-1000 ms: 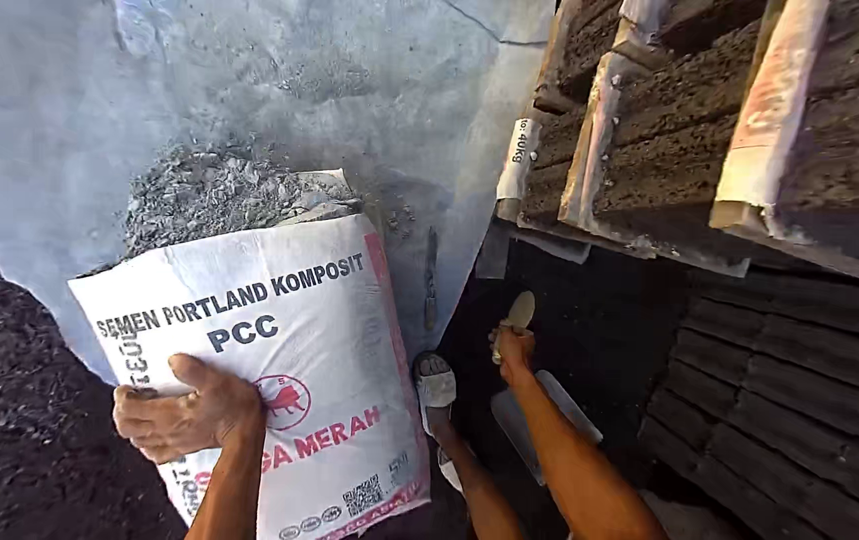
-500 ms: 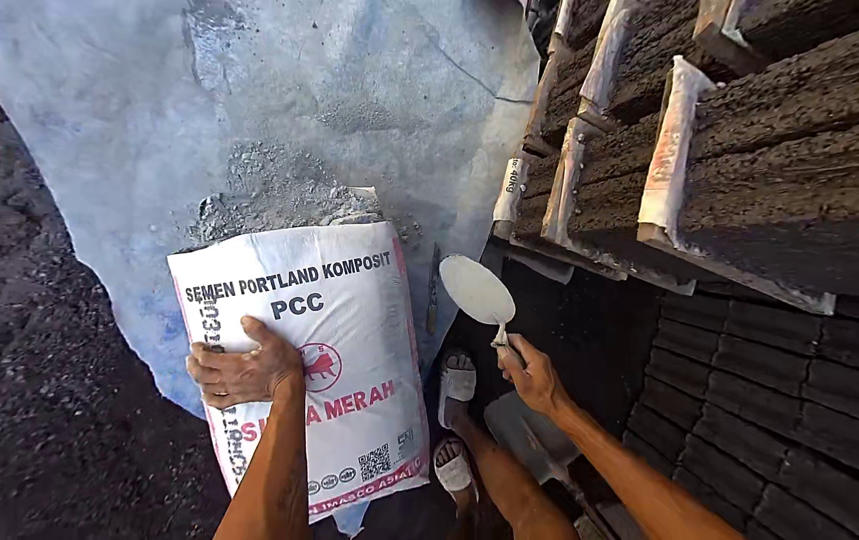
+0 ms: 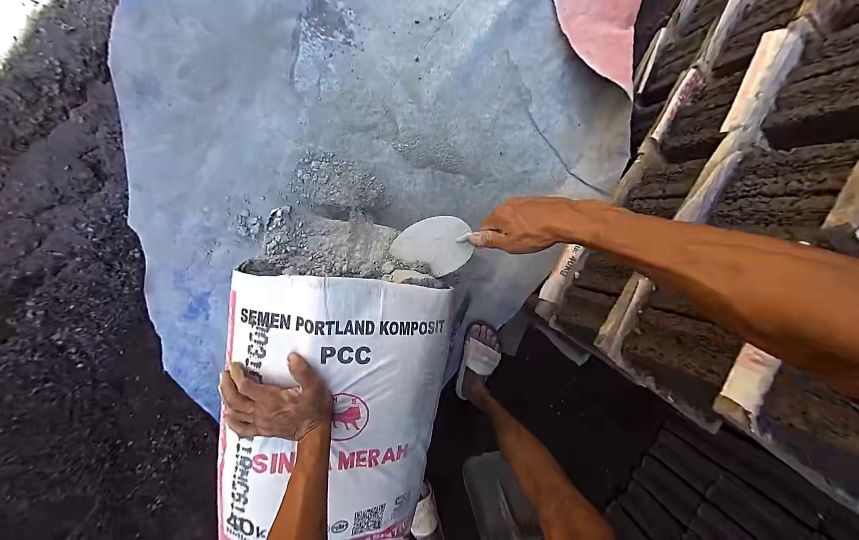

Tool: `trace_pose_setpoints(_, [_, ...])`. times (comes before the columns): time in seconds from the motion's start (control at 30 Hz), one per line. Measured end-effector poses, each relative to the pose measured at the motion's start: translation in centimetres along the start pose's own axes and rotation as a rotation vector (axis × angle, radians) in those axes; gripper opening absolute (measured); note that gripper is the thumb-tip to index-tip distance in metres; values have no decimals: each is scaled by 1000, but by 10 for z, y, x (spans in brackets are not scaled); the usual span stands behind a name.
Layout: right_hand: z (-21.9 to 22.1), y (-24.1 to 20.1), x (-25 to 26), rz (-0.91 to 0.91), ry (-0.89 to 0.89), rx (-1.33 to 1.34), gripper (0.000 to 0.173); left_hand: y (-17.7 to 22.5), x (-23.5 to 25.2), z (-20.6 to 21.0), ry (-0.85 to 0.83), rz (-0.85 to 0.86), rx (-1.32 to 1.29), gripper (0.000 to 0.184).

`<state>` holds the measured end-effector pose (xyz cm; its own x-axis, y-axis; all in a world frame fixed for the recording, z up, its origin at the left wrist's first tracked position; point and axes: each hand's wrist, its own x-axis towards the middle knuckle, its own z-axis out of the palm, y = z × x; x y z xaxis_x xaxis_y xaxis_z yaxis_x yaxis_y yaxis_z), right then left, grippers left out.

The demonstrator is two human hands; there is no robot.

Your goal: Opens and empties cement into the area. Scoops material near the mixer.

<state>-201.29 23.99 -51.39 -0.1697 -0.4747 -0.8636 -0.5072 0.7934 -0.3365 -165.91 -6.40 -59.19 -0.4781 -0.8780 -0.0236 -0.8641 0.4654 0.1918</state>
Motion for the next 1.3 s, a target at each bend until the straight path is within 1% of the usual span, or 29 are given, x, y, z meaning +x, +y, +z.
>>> trace_pose_setpoints(0.03, [2,-11,12,-38,-42,18,59,1,0,2,-2,1,-10,96])
trace_pose_setpoints(0.1, [24,-47,41,-76,-129,175,59,0,-2,-1,-5,8,-12,98])
trace_pose_setpoints(0.17, [35,-79,73,-99,-156,225,59,-2,3,5,29,23,-25,99])
trace_pose_setpoints(0.23, [36,-88,75,-178,-124,173,57,-8,-4,5,43,20,-27,99])
trace_pose_setpoints(0.33, [33,-83,68,-251,-61,132,50,-4,-1,8,49,20,-36,98])
trace_pose_setpoints(0.4, [37,-102,87,-280,-61,130,50,-7,-2,8,57,18,-29,97])
trace_pose_setpoints(0.47, [50,-110,91,-339,-41,150,52,-10,-6,2,50,26,-22,96])
trace_pose_setpoints(0.53, [43,-95,90,-365,-41,201,54,-4,0,8,67,28,-47,95])
trace_pose_setpoints(0.57, [50,-90,83,-358,-54,262,56,-8,-2,4,62,33,-41,96])
trace_pose_setpoints(0.67, [54,-77,66,-287,-61,439,56,-8,-1,6,71,48,-43,97])
trace_pose_setpoints(0.73, [49,-73,59,-243,5,486,56,-8,-1,6,70,52,-41,96])
trace_pose_setpoints(0.83, [30,-63,57,-222,176,394,53,-7,0,6,71,52,-43,96])
trace_pose_setpoints(0.93, [14,-50,46,-165,267,359,52,-7,1,6,73,47,-41,95])
trace_pose_setpoints(1.0, [9,-38,35,-124,263,394,53,-7,1,6,74,40,-47,95])
trace_pose_setpoints(1.07, [2,-27,20,-74,218,422,53,-5,0,5,72,37,-54,95])
trace_pose_setpoints(1.13, [-5,-21,13,-49,164,375,52,-5,0,4,61,36,-52,95])
trace_pose_setpoints(1.23, [-6,-25,31,-76,116,233,52,-7,-1,4,65,34,-35,95])
trace_pose_setpoints(1.3, [-5,-34,58,-159,116,126,51,-6,-2,5,69,39,-37,94])
